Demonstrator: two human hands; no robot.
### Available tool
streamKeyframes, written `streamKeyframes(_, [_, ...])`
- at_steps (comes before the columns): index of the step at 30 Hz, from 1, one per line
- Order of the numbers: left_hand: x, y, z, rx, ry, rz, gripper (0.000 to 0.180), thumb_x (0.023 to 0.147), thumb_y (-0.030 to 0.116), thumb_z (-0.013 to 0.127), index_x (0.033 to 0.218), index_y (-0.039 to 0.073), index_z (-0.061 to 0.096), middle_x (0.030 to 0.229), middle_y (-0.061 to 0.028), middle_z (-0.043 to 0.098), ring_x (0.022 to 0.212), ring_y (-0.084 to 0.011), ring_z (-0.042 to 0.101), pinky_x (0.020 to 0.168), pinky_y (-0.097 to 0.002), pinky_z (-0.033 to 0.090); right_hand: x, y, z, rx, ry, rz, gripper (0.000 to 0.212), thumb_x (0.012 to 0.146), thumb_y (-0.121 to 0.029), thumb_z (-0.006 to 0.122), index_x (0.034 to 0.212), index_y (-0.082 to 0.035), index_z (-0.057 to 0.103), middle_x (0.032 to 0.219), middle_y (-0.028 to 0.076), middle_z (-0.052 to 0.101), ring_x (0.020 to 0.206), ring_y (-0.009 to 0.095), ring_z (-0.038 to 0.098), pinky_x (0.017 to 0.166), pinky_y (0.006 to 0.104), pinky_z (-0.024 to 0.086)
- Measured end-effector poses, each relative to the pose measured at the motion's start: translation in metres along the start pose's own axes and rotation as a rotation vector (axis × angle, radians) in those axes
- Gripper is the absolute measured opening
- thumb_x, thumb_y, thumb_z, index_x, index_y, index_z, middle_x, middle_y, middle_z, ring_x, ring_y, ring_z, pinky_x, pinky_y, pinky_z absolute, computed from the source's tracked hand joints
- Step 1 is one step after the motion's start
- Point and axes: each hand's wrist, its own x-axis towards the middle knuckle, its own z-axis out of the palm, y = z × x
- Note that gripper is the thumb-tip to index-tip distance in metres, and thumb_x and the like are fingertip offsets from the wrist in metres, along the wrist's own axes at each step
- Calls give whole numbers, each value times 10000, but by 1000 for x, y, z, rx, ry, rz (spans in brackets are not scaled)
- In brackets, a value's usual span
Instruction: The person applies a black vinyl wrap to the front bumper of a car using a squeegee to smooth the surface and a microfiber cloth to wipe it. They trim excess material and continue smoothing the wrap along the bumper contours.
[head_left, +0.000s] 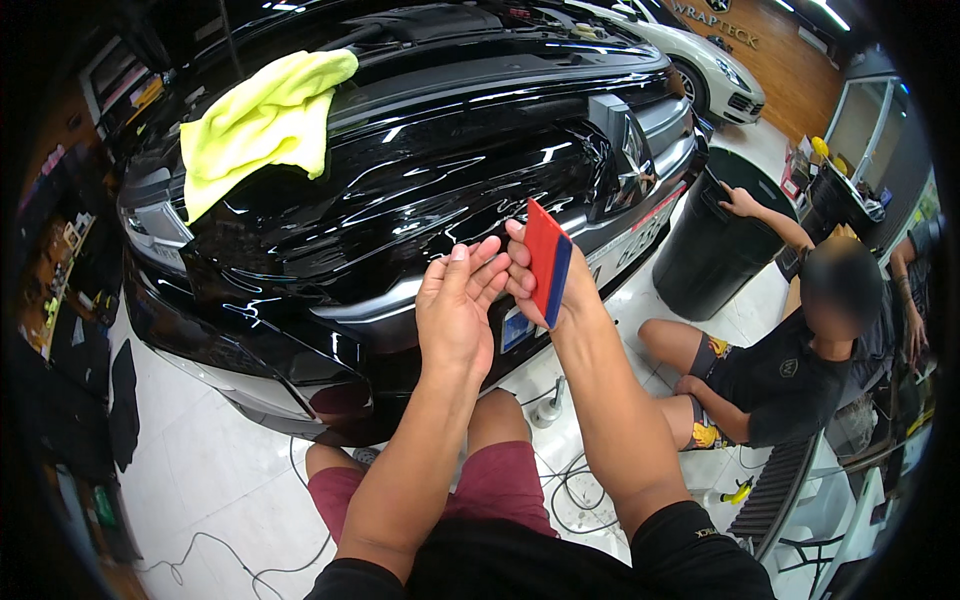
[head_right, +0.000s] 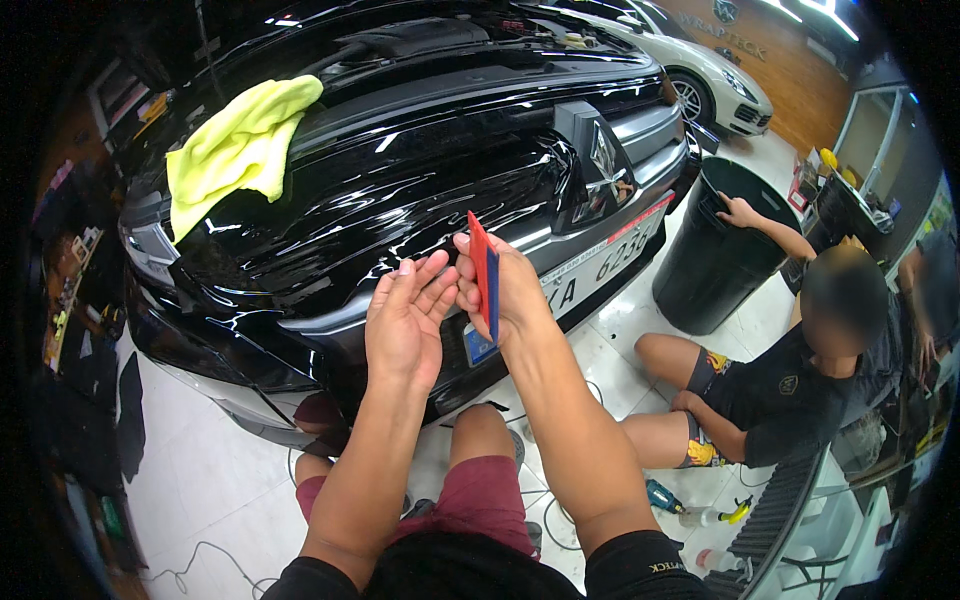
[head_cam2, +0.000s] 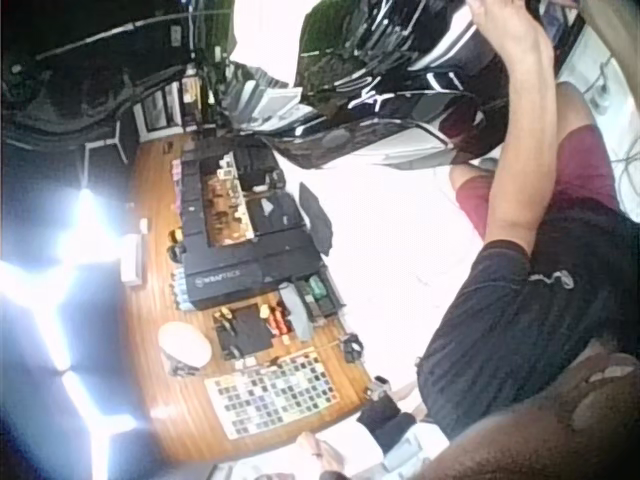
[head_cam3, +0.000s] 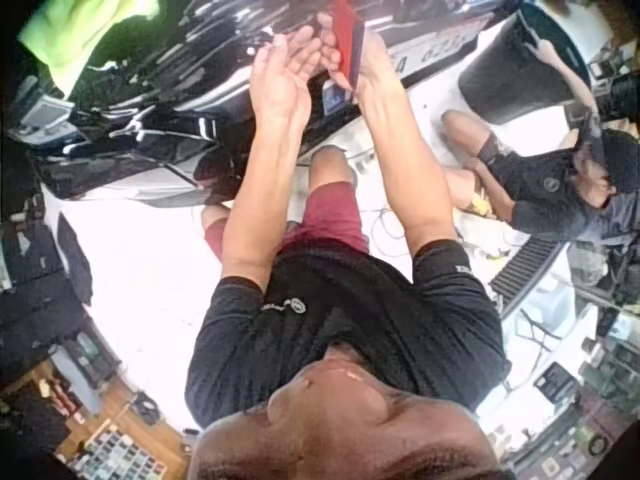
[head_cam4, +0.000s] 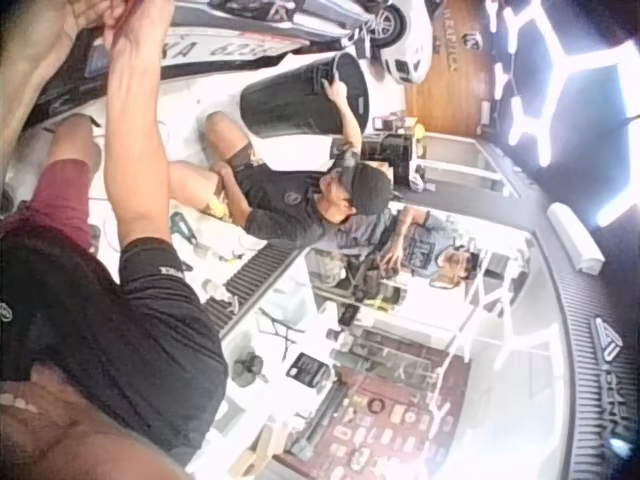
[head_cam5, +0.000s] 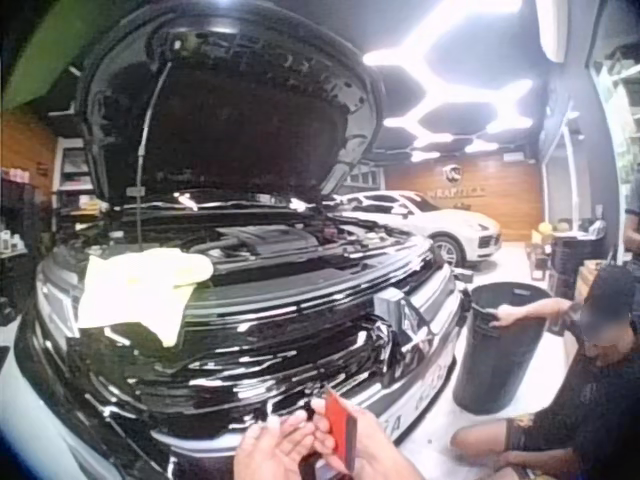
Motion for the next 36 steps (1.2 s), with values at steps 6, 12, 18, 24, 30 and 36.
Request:
streamKeyframes(6, [0, -6, 11, -244, 27, -22, 281, 1020, 246, 623, 1106, -16, 568, 1156, -169, 646, 1139, -267, 642, 1034, -373, 505, 0, 2, -8, 141, -99, -81, 121, 969, -117, 628, 928, -10, 591, 587, 13, 507, 404, 130, 444, 393, 254, 347])
streamKeyframes(12, [13, -5, 6, -424, -11, -125, 335, 1039, 241, 576, 1101, -89, 563, 1157, -236, 636, 1217, -321, 600, 1144, -435, 443, 5, 11, -19, 105, -181, -123, 116, 975, -119, 624, 934, -16, 587, 589, 24, 529, 403, 131, 459, 394, 255, 350])
streamKeyframes(18, [8, -20, 2, -310, -54, 87, 152, 1041, 158, 570, 995, 14, 562, 1053, -209, 680, 1092, -318, 678, 1074, -447, 505, -4, -8, -17, -89, -144, -21, 167, 1007, -175, 600, 979, -10, 593, 605, 16, 507, 406, 121, 437, 393, 263, 359])
streamKeyframes(24, [2, -24, 8, -292, 28, 111, 138, 1039, 140, 570, 930, 58, 560, 1052, -169, 689, 1087, -304, 688, 1048, -435, 520, -32, -49, -41, -242, 93, 38, 303, 1022, -306, 581, 1124, -25, 629, 823, 35, 631, 582, 144, 585, 495, 286, 462])
streamKeyframes(30, [9, -20, 10, -513, 6, -69, 106, 991, 104, 646, 913, 71, 582, 975, -146, 702, 1080, -322, 689, 1110, -491, 463, -28, -93, -18, -1003, 137, -749, 268, 943, -92, 662, 1194, -1, 644, 1049, 111, 719, 948, 214, 701, 842, 342, 545])
streamKeyframes(36, [9, -20, 11, -471, -27, -51, 100, 1002, 93, 625, 909, 89, 590, 999, -158, 712, 1080, -323, 694, 1091, -478, 483, 20, -59, -14, -1744, 379, -1270, 227, 914, -31, 611, 1125, -56, 690, 1042, 161, 706, 926, 376, 650, 832, 456, 518])
